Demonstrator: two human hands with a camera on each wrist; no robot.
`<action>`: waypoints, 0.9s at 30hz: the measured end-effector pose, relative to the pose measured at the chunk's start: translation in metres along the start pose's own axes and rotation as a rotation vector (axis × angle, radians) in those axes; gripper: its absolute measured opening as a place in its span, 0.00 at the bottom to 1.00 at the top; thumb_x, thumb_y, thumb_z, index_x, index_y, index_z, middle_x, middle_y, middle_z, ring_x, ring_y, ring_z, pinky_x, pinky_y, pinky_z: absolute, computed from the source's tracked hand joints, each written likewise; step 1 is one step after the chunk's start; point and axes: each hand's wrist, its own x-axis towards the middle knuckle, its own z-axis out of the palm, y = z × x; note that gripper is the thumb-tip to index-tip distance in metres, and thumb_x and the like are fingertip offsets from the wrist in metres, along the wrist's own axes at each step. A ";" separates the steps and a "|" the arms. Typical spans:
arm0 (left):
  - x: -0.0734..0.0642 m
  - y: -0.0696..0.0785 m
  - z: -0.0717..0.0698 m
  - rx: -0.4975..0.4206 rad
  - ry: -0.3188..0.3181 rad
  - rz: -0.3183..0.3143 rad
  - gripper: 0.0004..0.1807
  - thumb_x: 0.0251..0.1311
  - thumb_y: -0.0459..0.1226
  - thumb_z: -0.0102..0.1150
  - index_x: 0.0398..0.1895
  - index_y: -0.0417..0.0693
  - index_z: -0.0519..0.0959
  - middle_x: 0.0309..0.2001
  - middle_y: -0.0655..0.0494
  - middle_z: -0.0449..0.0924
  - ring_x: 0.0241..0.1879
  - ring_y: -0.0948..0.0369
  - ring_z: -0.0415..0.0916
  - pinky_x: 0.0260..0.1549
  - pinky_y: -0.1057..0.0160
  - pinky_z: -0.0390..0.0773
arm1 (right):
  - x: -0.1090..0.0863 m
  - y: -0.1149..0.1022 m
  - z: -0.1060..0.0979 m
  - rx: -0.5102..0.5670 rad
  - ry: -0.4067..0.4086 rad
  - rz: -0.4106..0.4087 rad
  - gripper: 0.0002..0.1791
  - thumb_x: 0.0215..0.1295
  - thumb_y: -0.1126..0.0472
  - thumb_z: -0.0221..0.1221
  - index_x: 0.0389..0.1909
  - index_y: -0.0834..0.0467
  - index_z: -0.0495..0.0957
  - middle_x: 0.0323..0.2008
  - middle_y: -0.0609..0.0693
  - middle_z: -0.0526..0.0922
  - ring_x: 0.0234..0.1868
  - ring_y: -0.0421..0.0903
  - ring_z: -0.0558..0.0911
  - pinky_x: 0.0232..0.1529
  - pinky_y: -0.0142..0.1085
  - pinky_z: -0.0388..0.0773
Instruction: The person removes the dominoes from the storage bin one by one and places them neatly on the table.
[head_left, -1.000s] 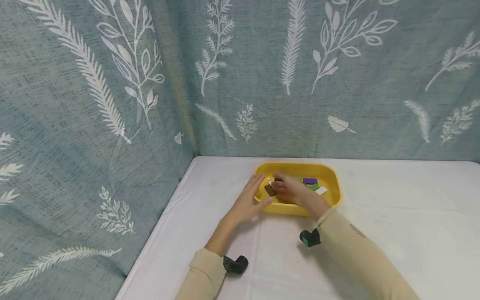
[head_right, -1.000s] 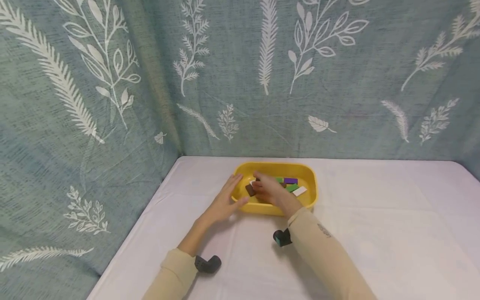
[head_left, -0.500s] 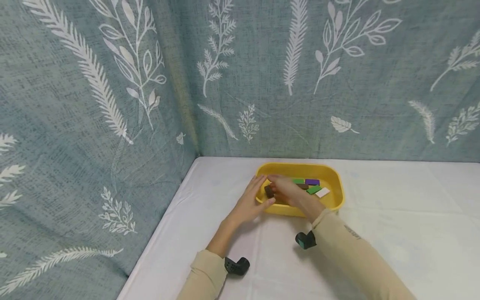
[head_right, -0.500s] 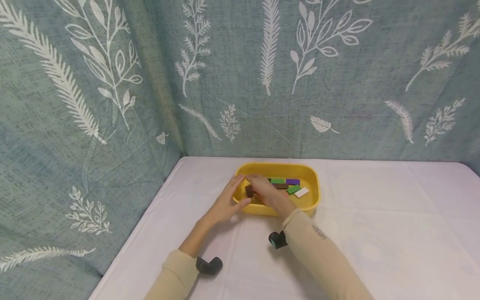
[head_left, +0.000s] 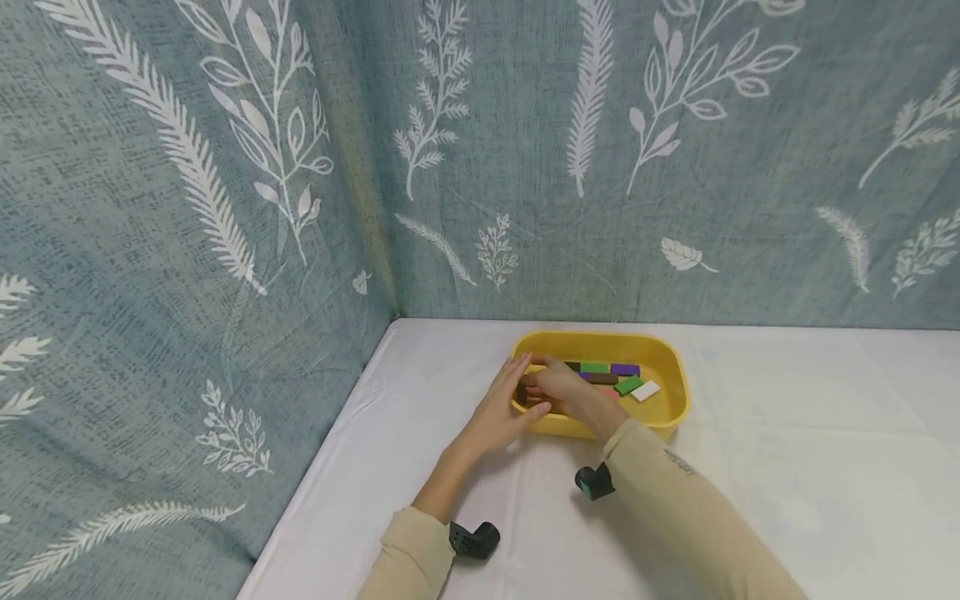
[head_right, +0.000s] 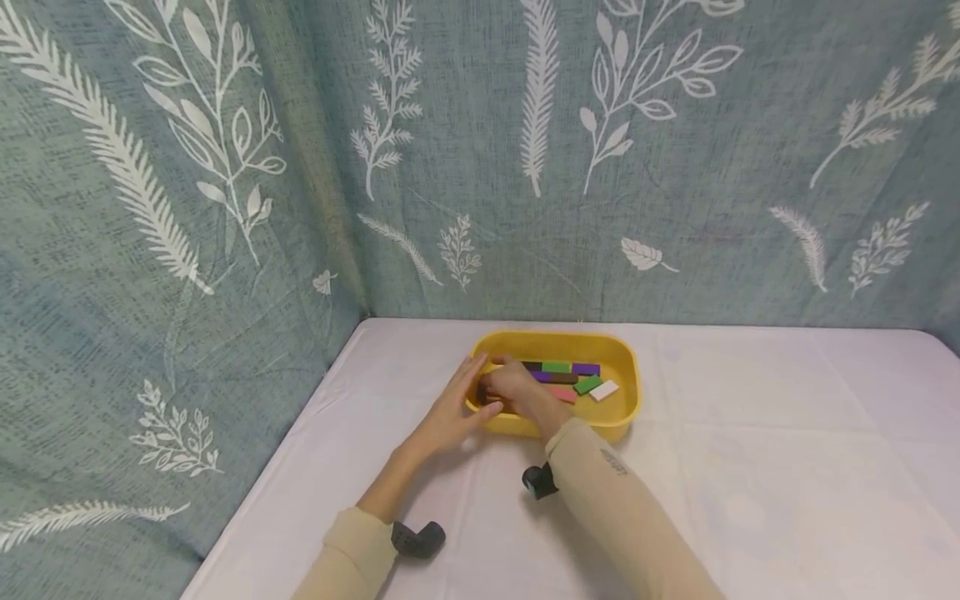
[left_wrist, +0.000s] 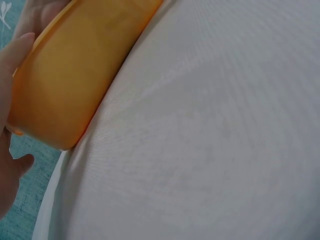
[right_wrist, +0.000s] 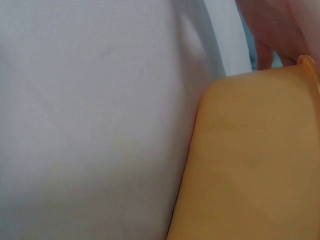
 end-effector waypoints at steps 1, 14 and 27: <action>0.000 0.000 0.000 -0.003 -0.001 0.002 0.43 0.64 0.52 0.55 0.75 0.45 0.49 0.74 0.45 0.46 0.73 0.49 0.36 0.66 0.45 0.48 | 0.001 0.000 0.001 -0.010 0.006 0.007 0.34 0.67 0.74 0.47 0.72 0.65 0.47 0.49 0.62 0.74 0.44 0.52 0.76 0.54 0.44 0.72; 0.000 0.000 0.000 0.002 0.009 0.008 0.43 0.64 0.50 0.57 0.75 0.43 0.50 0.74 0.47 0.48 0.73 0.49 0.38 0.67 0.46 0.48 | 0.006 0.001 0.000 0.040 0.032 0.057 0.33 0.67 0.76 0.44 0.72 0.62 0.50 0.41 0.59 0.75 0.33 0.47 0.75 0.31 0.32 0.77; 0.000 0.001 0.000 -0.009 0.007 0.001 0.43 0.64 0.52 0.56 0.75 0.45 0.50 0.74 0.48 0.48 0.73 0.52 0.37 0.66 0.46 0.48 | 0.007 0.002 -0.002 0.053 -0.009 0.073 0.34 0.68 0.77 0.44 0.73 0.61 0.49 0.54 0.64 0.74 0.37 0.46 0.79 0.38 0.32 0.79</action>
